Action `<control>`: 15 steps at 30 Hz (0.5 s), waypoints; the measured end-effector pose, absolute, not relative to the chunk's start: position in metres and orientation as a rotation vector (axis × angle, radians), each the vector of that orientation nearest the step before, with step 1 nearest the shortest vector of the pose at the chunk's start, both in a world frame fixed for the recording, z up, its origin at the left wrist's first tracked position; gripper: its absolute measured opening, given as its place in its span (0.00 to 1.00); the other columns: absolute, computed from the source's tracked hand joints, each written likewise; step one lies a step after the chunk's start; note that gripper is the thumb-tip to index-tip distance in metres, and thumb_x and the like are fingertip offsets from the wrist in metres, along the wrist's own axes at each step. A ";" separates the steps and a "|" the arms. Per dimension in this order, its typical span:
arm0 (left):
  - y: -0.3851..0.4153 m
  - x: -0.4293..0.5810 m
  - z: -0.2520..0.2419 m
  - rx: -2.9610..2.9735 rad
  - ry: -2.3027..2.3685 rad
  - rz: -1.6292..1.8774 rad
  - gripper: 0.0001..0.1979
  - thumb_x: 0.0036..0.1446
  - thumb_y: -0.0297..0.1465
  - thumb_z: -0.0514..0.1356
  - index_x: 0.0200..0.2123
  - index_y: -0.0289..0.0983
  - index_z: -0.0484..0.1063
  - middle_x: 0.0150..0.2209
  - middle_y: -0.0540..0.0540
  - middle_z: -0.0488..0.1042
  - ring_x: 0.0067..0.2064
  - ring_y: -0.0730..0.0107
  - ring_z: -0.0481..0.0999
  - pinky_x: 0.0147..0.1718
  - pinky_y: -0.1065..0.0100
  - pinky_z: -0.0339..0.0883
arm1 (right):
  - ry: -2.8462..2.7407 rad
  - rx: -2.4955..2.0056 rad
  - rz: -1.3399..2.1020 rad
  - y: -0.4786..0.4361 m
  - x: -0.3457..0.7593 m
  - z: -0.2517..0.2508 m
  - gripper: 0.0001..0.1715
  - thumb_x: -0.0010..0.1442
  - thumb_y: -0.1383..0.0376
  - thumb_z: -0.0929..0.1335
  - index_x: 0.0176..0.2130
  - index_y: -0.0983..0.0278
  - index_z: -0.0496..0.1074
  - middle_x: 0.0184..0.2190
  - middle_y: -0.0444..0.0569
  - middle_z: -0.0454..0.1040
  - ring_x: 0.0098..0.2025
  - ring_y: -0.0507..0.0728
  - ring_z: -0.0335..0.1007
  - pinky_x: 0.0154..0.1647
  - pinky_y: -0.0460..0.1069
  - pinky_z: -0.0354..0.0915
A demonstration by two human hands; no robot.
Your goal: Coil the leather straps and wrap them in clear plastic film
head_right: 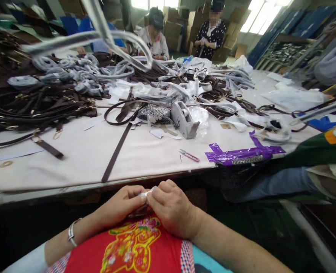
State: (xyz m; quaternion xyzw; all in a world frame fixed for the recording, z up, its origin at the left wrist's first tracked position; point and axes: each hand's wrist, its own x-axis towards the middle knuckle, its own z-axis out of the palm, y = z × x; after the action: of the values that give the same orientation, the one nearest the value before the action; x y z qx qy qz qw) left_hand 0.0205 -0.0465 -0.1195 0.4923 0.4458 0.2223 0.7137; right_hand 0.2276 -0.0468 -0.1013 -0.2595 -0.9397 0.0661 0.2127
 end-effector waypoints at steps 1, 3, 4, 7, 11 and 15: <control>-0.046 0.022 -0.118 1.058 0.990 0.527 0.19 0.55 0.45 0.63 0.30 0.33 0.69 0.25 0.52 0.65 0.27 0.74 0.59 0.26 0.72 0.53 | -2.580 -0.711 0.150 -0.047 0.226 -0.102 0.10 0.67 0.72 0.63 0.40 0.71 0.74 0.29 0.52 0.72 0.33 0.57 0.61 0.34 0.54 0.58; -0.044 0.024 -0.115 0.984 0.974 0.592 0.19 0.55 0.45 0.64 0.29 0.33 0.69 0.24 0.52 0.65 0.26 0.75 0.59 0.26 0.73 0.54 | -2.499 -0.710 0.119 -0.046 0.224 -0.102 0.09 0.66 0.73 0.64 0.42 0.72 0.75 0.29 0.52 0.73 0.33 0.57 0.62 0.34 0.54 0.59; -0.043 0.025 -0.114 0.960 0.960 0.622 0.18 0.55 0.44 0.64 0.30 0.33 0.69 0.25 0.52 0.66 0.26 0.75 0.60 0.26 0.73 0.55 | -2.454 -0.715 0.125 -0.046 0.224 -0.102 0.09 0.65 0.74 0.65 0.43 0.72 0.75 0.29 0.52 0.74 0.33 0.57 0.63 0.34 0.54 0.60; -0.038 0.023 -0.109 1.036 0.937 0.701 0.15 0.58 0.42 0.62 0.37 0.34 0.74 0.32 0.48 0.74 0.34 0.69 0.70 0.35 0.70 0.64 | -2.327 -0.743 0.202 -0.036 0.230 -0.096 0.11 0.63 0.75 0.67 0.45 0.68 0.75 0.32 0.51 0.76 0.34 0.56 0.66 0.37 0.53 0.64; -0.032 0.016 -0.104 1.287 1.015 0.748 0.16 0.62 0.42 0.58 0.41 0.36 0.78 0.41 0.45 0.78 0.45 0.59 0.74 0.49 0.63 0.67 | -1.942 -1.026 0.201 0.021 0.268 -0.082 0.10 0.63 0.70 0.68 0.44 0.64 0.77 0.38 0.52 0.77 0.41 0.58 0.71 0.44 0.53 0.67; -0.029 0.016 -0.105 1.349 1.033 0.762 0.22 0.57 0.49 0.59 0.38 0.37 0.80 0.42 0.43 0.79 0.47 0.51 0.76 0.52 0.57 0.69 | -1.215 -1.492 0.415 0.117 0.317 -0.063 0.18 0.62 0.58 0.68 0.48 0.67 0.75 0.39 0.52 0.78 0.39 0.58 0.73 0.41 0.53 0.69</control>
State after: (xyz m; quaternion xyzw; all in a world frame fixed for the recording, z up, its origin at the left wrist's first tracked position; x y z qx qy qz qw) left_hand 0.0159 -0.0293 -0.1051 0.5812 0.4449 0.3283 0.5970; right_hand 0.3171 0.1166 -0.0630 -0.6312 -0.5141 0.1754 0.5536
